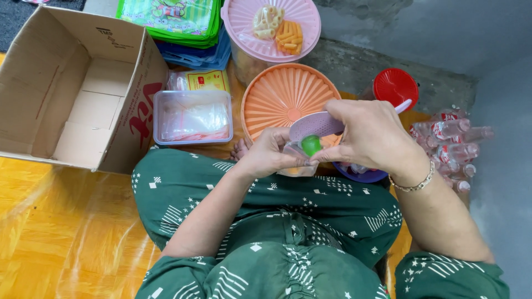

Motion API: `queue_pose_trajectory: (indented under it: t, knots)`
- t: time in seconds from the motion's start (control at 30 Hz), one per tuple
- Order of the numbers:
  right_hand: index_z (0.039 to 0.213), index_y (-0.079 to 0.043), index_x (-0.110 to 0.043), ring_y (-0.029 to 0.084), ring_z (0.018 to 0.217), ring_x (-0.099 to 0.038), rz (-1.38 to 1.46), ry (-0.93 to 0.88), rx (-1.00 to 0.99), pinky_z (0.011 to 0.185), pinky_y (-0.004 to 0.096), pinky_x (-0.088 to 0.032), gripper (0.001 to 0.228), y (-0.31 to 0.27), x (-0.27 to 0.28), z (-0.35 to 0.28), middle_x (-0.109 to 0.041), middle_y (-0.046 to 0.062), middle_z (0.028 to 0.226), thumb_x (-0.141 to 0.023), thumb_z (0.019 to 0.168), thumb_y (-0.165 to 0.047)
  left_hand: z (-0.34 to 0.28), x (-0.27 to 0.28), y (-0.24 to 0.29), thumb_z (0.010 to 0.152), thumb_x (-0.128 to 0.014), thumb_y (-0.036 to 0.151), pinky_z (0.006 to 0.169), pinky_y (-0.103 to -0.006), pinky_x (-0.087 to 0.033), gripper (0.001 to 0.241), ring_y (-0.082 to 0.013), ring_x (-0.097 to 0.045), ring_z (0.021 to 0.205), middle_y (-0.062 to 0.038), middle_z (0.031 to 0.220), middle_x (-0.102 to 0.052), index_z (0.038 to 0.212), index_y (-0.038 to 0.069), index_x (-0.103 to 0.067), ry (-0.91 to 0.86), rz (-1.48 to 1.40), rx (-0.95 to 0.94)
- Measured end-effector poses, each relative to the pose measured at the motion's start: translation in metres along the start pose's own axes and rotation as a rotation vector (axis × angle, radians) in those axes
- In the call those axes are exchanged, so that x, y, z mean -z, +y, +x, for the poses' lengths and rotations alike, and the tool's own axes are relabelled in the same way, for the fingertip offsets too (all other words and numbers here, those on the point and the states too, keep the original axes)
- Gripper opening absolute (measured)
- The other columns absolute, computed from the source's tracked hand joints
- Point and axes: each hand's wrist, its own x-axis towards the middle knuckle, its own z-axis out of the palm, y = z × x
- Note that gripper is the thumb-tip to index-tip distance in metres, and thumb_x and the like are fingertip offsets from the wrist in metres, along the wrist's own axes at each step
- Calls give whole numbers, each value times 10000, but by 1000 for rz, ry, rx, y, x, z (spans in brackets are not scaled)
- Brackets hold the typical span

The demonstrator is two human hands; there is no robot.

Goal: Packing small jelly cups into plastic bags using hands and a small scoop.

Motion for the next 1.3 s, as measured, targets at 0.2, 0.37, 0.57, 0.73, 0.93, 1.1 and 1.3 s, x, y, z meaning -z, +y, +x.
queue_pose_trajectory:
  t: [0.2, 0.37, 0.57, 0.73, 0.93, 1.1, 1.3]
  knots:
    - [824, -68, -606, 309, 552, -598, 476, -14, -15, 490, 338, -448, 491, -1, 6, 2, -575, 138, 586, -850, 439, -251, 0, -7, -5, 602, -758, -25, 714, -235, -491, 359, -69, -563, 779, -55, 834, -655, 927, 69, -640, 94, -98, 20]
    - [831, -85, -626, 114, 576, -542, 816, 9, -56, 518, 222, -458, 360, -14, 7, 3, -625, 77, 639, -801, 522, -143, 2, -3, -12, 596, -755, -42, 738, -250, -493, 387, -78, -572, 804, -59, 853, -653, 947, 69, -636, 70, -136, 19]
    - [763, -96, -616, 192, 453, -529, 694, 103, -93, 426, 226, -394, 321, -14, -11, 4, -528, 82, 478, -811, 519, -172, 3, -3, -14, 602, -754, -33, 726, -261, -494, 368, -86, -572, 791, -44, 843, -649, 933, 85, -644, 52, -116, 5]
    - [819, -94, -619, 242, 655, -613, 678, 133, -110, 553, 280, -441, 401, -8, -24, 4, -615, 115, 665, -822, 483, -176, 4, -4, -21, 632, -735, -35, 729, -272, -491, 349, -93, -557, 802, -48, 859, -642, 946, 84, -640, 35, -128, 8]
    - [728, -40, -600, 68, 450, -472, 1115, 228, 12, 384, 136, -362, 312, 3, -28, -7, -537, 52, 564, -800, 490, -14, 8, -8, 5, 718, -670, -3, 753, -242, -485, 323, -46, -557, 802, -34, 861, -637, 1029, 32, -587, 116, -186, 11]
    - [844, -54, -624, 50, 521, -432, 1040, 304, 35, 365, 142, -312, 308, -11, -29, -8, -573, 49, 643, -743, 567, 8, 12, -5, -3, 720, -650, -37, 759, -275, -500, 360, -98, -587, 817, -80, 865, -630, 1063, 8, -553, 160, -206, -8]
    - [757, -44, -612, 62, 426, -391, 1030, 232, 90, 339, 163, -302, 251, -13, -20, -6, -514, 57, 517, -643, 544, 84, 16, -3, -3, 703, -637, -40, 740, -253, -486, 353, -76, -557, 782, -52, 833, -608, 1045, 2, -560, 96, -236, -41]
